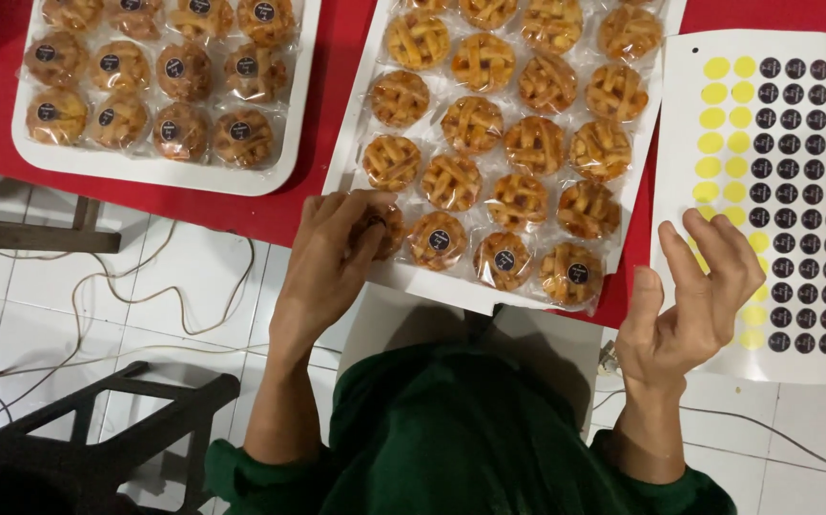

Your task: Peeling stickers from a sheet and applying them to the plastic wrap of individually packaged baked goods on a tray.

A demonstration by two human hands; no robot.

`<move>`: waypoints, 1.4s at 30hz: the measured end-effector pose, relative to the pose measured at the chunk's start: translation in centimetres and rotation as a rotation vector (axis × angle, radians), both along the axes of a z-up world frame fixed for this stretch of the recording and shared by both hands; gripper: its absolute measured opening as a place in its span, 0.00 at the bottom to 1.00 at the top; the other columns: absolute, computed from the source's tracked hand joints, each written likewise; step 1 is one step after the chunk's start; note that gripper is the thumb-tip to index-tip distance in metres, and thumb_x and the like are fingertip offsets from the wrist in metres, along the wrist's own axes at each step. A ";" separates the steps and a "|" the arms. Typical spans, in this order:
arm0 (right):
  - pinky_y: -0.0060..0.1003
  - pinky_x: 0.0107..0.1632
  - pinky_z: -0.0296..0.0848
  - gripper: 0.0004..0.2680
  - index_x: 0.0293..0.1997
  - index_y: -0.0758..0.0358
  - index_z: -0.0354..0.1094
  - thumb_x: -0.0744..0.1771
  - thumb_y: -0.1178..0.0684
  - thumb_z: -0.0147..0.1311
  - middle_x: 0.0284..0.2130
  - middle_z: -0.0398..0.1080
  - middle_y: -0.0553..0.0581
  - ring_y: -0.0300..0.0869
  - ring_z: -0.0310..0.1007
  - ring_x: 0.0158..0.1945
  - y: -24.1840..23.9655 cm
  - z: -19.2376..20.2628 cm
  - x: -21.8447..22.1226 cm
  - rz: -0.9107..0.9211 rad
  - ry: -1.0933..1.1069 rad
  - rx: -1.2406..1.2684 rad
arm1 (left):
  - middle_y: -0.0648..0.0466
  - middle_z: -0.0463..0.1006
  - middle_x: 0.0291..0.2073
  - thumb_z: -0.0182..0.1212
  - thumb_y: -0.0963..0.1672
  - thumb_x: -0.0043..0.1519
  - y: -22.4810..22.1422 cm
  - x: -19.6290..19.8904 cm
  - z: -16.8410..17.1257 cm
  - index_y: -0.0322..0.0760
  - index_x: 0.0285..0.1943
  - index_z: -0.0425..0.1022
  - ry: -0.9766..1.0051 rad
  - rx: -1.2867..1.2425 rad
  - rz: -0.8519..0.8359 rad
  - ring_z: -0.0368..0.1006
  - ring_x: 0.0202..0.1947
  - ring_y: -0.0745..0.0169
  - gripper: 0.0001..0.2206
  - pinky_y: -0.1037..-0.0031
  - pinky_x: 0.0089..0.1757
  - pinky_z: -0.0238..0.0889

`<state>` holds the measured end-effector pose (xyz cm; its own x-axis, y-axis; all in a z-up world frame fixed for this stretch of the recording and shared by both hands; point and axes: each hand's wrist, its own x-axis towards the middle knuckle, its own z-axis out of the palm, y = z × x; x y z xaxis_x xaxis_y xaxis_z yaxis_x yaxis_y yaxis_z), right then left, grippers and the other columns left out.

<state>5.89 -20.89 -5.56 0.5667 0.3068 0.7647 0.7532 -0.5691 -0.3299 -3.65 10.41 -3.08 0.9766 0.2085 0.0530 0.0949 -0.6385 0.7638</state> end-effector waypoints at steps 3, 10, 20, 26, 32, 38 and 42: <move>0.62 0.69 0.64 0.10 0.58 0.78 0.70 0.75 0.58 0.47 0.58 0.67 0.74 0.67 0.61 0.66 0.0 0.1 0.2 -0.017 -0.006 0.001 | 0.45 0.63 0.53 0.46 0.38 0.69 -0.6 0.2 -0.8 0.41 0.60 0.67 -0.058 0.054 0.009 0.52 0.55 0.43 0.12 0.55 0.52 0.56; 0.63 0.68 0.66 0.08 0.58 0.77 0.69 0.74 0.64 0.49 0.57 0.67 0.74 0.66 0.63 0.64 -1.4 0.4 0.7 -0.066 -0.006 0.006 | 0.39 0.59 0.57 0.52 0.40 0.65 -1.9 0.2 -0.5 0.33 0.54 0.62 -0.121 0.172 0.123 0.51 0.56 0.40 0.10 0.51 0.53 0.50; 0.55 0.64 0.72 0.08 0.61 0.74 0.66 0.75 0.61 0.48 0.52 0.70 0.69 0.61 0.67 0.60 -5.9 0.9 1.5 -0.278 0.018 0.066 | 0.52 0.81 0.47 0.52 0.42 0.69 -11.5 0.6 3.8 0.36 0.54 0.75 0.198 -0.908 -0.555 0.77 0.48 0.63 0.10 0.75 0.47 0.68; 0.53 0.58 0.72 0.08 0.60 0.76 0.67 0.75 0.62 0.48 0.51 0.72 0.71 0.60 0.70 0.56 -8.6 1.3 2.5 -0.305 -0.015 0.012 | 0.44 0.64 0.67 0.51 0.52 0.64 -19.2 2.9 -3.2 0.38 0.68 0.55 0.578 -0.742 -0.867 0.67 0.65 0.44 0.26 0.60 0.55 0.65; 0.51 0.58 0.71 0.08 0.61 0.75 0.68 0.74 0.67 0.49 0.51 0.72 0.70 0.58 0.70 0.56 -10.5 1.8 3.3 -0.293 0.000 0.005 | 0.45 0.60 0.65 0.55 0.49 0.63 -22.8 3.9 -4.6 0.39 0.58 0.54 0.541 -0.851 -0.749 0.65 0.67 0.43 0.20 0.59 0.54 0.72; 0.52 0.53 0.75 0.09 0.60 0.77 0.67 0.73 0.68 0.48 0.51 0.71 0.72 0.59 0.73 0.52 -11.3 1.7 4.3 -0.160 0.210 0.165 | 0.23 0.58 0.62 0.60 0.43 0.64 -24.6 5.5 -2.3 0.34 0.72 0.39 0.194 -1.239 -0.468 0.60 0.64 0.21 0.33 0.38 0.58 0.57; 0.54 0.50 0.77 0.08 0.59 0.79 0.65 0.73 0.68 0.52 0.54 0.69 0.74 0.62 0.75 0.52 -10.7 2.7 4.0 -0.102 0.360 0.200 | 0.30 0.54 0.66 0.65 0.42 0.60 -26.2 9.3 -2.1 0.32 0.77 0.30 0.065 -1.531 -0.201 0.53 0.68 0.32 0.44 0.49 0.61 0.53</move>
<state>9.85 -31.60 -2.86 0.8283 0.1013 0.5510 0.5129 -0.5329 -0.6730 5.66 -15.76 -5.21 0.9863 -0.1093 -0.1238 0.1645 0.7187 0.6756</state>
